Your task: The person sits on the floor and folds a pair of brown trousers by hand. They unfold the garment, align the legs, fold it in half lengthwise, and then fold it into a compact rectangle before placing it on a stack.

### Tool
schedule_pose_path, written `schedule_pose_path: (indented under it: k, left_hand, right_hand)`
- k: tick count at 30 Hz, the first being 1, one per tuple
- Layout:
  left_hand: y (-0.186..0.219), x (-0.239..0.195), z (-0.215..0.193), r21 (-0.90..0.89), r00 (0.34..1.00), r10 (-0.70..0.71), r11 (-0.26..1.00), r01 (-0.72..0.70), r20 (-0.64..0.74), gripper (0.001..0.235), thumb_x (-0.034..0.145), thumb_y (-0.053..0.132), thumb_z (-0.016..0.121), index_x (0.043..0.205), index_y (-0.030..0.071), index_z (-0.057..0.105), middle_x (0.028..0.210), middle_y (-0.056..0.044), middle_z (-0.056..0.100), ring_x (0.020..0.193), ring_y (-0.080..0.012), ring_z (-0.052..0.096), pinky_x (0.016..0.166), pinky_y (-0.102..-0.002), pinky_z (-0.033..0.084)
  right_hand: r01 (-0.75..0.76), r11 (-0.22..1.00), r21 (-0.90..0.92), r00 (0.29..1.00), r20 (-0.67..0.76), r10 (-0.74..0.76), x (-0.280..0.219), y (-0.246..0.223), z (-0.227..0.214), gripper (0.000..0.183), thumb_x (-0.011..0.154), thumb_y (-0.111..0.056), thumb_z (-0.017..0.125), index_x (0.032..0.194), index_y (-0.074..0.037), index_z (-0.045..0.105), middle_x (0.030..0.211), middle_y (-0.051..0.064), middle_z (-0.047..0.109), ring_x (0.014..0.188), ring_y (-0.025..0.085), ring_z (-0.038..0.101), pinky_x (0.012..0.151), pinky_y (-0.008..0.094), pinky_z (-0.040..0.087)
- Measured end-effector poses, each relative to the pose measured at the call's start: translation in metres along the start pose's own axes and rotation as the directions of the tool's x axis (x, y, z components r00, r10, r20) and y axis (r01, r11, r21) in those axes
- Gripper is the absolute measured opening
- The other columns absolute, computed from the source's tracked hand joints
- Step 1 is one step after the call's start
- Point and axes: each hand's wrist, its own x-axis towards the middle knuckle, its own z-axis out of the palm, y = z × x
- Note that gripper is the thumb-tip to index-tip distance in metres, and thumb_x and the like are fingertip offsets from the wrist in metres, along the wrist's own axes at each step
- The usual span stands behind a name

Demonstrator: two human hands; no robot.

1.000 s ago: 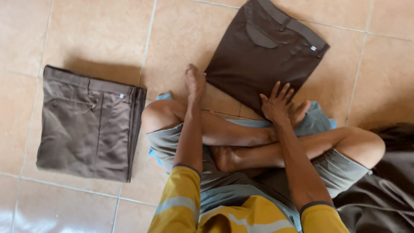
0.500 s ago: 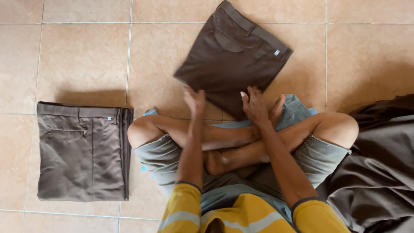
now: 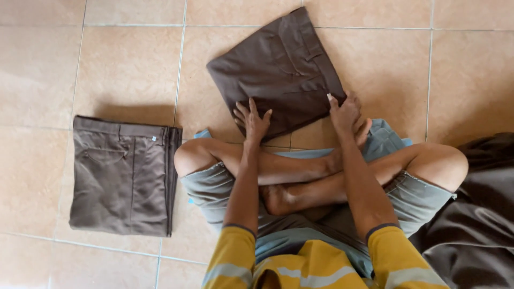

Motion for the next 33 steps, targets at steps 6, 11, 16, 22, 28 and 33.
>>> schedule_pose_path:
  k: [6, 11, 16, 22, 28, 33]
  left_hand:
    - [-0.006, 0.042, -0.028, 0.040, 0.978, 0.136, 0.989, -0.144, 0.160, 0.076, 0.091, 0.068, 0.067, 0.153, 0.026, 0.052, 0.168, -0.022, 0.022, 0.156, -0.0474, 0.015, 0.120, -0.071, 0.014]
    - [0.050, 0.000, -0.029, 0.412, 0.865, 0.441, 0.853, -0.320, -0.241, 0.076, 0.097, 0.061, 0.059, 0.155, 0.016, 0.044, 0.165, -0.025, 0.029, 0.152, -0.0502, 0.027, 0.115, -0.078, 0.020]
    - [0.030, 0.011, -0.018, 0.398, 0.932, 0.319, 0.888, -0.231, -0.171, 0.091, 0.097, 0.075, 0.045, 0.163, 0.015, 0.027, 0.168, -0.026, 0.020, 0.155, -0.0467, 0.019, 0.116, -0.079, 0.017]
    - [0.022, 0.013, -0.022, 0.396, 0.967, 0.220, 0.905, -0.153, -0.129, 0.101, 0.091, 0.084, 0.042, 0.164, 0.017, 0.025, 0.167, -0.025, 0.021, 0.157, -0.0413, 0.018, 0.115, -0.079, 0.018]
    - [0.016, 0.016, -0.012, 0.483, 0.941, 0.280, 0.861, -0.158, -0.191, 0.103, 0.089, 0.085, 0.045, 0.162, 0.015, 0.029, 0.165, -0.025, 0.027, 0.156, -0.0400, 0.024, 0.116, -0.076, 0.020]
    - [0.004, 0.001, -0.024, 0.619, 0.889, 0.382, 0.771, -0.153, -0.255, 0.121, 0.075, 0.095, 0.049, 0.161, 0.012, 0.032, 0.164, -0.024, 0.030, 0.154, -0.0403, 0.029, 0.116, -0.074, 0.021]
  right_hand:
    - [-0.190, 0.981, 0.043, 0.805, 0.579, 0.131, -0.020, -0.017, -0.066, 0.065, 0.083, -0.043, 0.071, 0.131, 0.001, 0.068, 0.110, 0.026, 0.070, 0.101, 0.048, 0.070, 0.074, 0.061, 0.057]
    - [0.124, 0.983, 0.137, 0.925, 0.342, -0.165, -0.015, -0.099, -0.105, 0.097, 0.104, -0.076, 0.030, 0.168, -0.006, 0.011, 0.163, 0.037, 0.012, 0.148, 0.062, 0.009, 0.110, 0.081, 0.021]
    - [0.549, 0.808, -0.214, 0.835, 0.177, -0.521, 0.000, -0.106, -0.040, 0.091, 0.105, -0.073, 0.014, 0.163, -0.008, 0.039, 0.163, 0.027, 0.030, 0.148, 0.050, 0.027, 0.105, 0.074, 0.027]
    - [0.408, 0.895, -0.180, 0.898, 0.256, -0.358, -0.004, -0.079, -0.015, 0.086, 0.104, -0.075, 0.038, 0.162, -0.011, 0.040, 0.163, 0.023, 0.033, 0.147, 0.046, 0.031, 0.104, 0.073, 0.034]
    - [0.300, 0.946, -0.122, 0.896, 0.376, -0.236, 0.000, -0.084, -0.024, 0.084, 0.103, -0.076, 0.036, 0.164, -0.018, 0.035, 0.169, 0.017, 0.023, 0.153, 0.041, 0.022, 0.112, 0.074, 0.027]
    - [0.273, 0.956, -0.108, 0.871, 0.449, -0.198, 0.000, -0.091, -0.030, 0.081, 0.105, -0.069, 0.042, 0.166, -0.018, 0.030, 0.171, 0.016, 0.016, 0.156, 0.041, 0.016, 0.114, 0.076, 0.024]
